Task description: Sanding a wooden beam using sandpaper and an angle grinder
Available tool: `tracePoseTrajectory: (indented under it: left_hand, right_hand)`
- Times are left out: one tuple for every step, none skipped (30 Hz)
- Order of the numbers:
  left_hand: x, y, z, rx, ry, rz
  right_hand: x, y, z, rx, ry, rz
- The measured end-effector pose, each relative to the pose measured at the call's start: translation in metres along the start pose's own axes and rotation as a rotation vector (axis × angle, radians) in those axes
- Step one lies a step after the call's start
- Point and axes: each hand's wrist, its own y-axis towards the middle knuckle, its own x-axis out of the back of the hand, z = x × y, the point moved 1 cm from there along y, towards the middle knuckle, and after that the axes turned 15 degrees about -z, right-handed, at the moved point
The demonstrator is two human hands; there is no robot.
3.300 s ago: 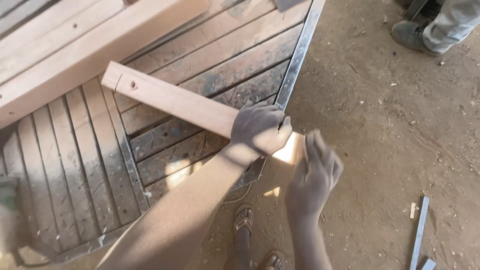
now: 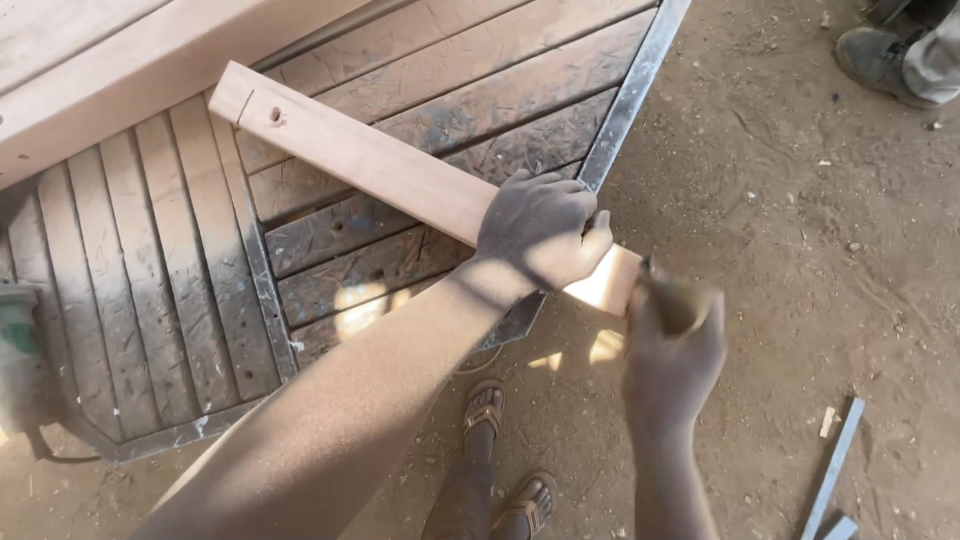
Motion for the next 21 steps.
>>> tracePoseTrajectory:
  left_hand:
    - [0.004, 0.003, 0.001, -0.009, -0.018, -0.009]
    - [0.007, 0.004, -0.005, -0.013, -0.048, -0.013]
    - [0.010, -0.006, -0.009, -0.002, -0.061, 0.004]
    - [0.008, -0.002, -0.006, -0.019, -0.044, 0.012]
    - [0.005, 0.004, -0.002, -0.036, -0.027, 0.020]
    - [0.001, 0.005, -0.002, -0.043, -0.027, 0.008]
    - [-0.004, 0.006, -0.002, -0.031, -0.033, 0.008]
    - [0.000, -0.002, 0.000, -0.011, -0.019, 0.023]
    - [0.005, 0.001, 0.004, -0.010, 0.000, 0.027]
    - [0.005, 0.001, 0.001, -0.009, -0.007, 0.017]
    - [0.004, 0.001, -0.003, -0.008, -0.015, 0.007]
    - [0.005, -0.003, -0.005, 0.000, -0.024, 0.019]
    - [0.006, -0.006, -0.007, -0.009, -0.019, 0.024]
    - [0.003, 0.003, -0.002, -0.035, -0.009, 0.004]
    - [0.001, 0.004, -0.002, -0.045, -0.013, -0.009]
    - [0.001, 0.003, -0.002, -0.037, -0.004, -0.010]
    - [0.001, -0.001, -0.001, -0.028, 0.004, -0.010]
    - [0.002, 0.002, 0.002, -0.031, 0.024, -0.010]
    - [0.003, 0.003, 0.005, -0.026, 0.021, -0.011]
    - [0.002, -0.003, -0.005, -0.009, -0.013, 0.007]
    - [0.003, -0.006, -0.007, 0.002, -0.024, 0.025]
  right_hand:
    - [-0.011, 0.021, 0.002, 0.131, 0.041, -0.019]
    - [-0.015, 0.041, 0.002, 0.258, 0.070, -0.041]
    - [-0.005, 0.021, 0.007, 0.244, 0.052, -0.041]
    - [-0.004, 0.013, 0.018, 0.177, 0.106, -0.067]
    - [-0.005, 0.005, 0.029, 0.112, 0.162, -0.091]
    - [0.000, -0.001, 0.016, 0.122, 0.170, -0.096]
    - [0.005, -0.007, 0.001, 0.039, 0.071, -0.063]
    - [0.009, -0.022, -0.016, -0.058, -0.024, -0.010]
    - [-0.002, -0.008, -0.006, -0.062, -0.014, 0.007]
    - [-0.007, 0.006, 0.002, 0.017, 0.046, -0.037]
    - [-0.010, 0.020, 0.010, 0.097, 0.104, -0.080]
    - [-0.006, 0.014, 0.010, 0.087, 0.091, -0.081]
    - [-0.002, 0.008, 0.011, 0.091, 0.037, -0.077]
    - [-0.006, 0.011, 0.017, 0.116, 0.005, -0.084]
    - [-0.003, 0.001, 0.022, 0.127, 0.012, -0.094]
    - [0.001, -0.013, 0.024, 0.019, 0.033, -0.087]
    - [0.004, -0.027, 0.025, -0.089, 0.053, -0.079]
    - [-0.003, -0.015, 0.027, -0.091, 0.066, -0.064]
    - [-0.010, -0.004, 0.027, -0.047, 0.110, -0.063]
    - [-0.005, 0.004, 0.024, -0.018, 0.122, -0.078]
    - [-0.005, 0.004, 0.018, -0.034, 0.104, -0.079]
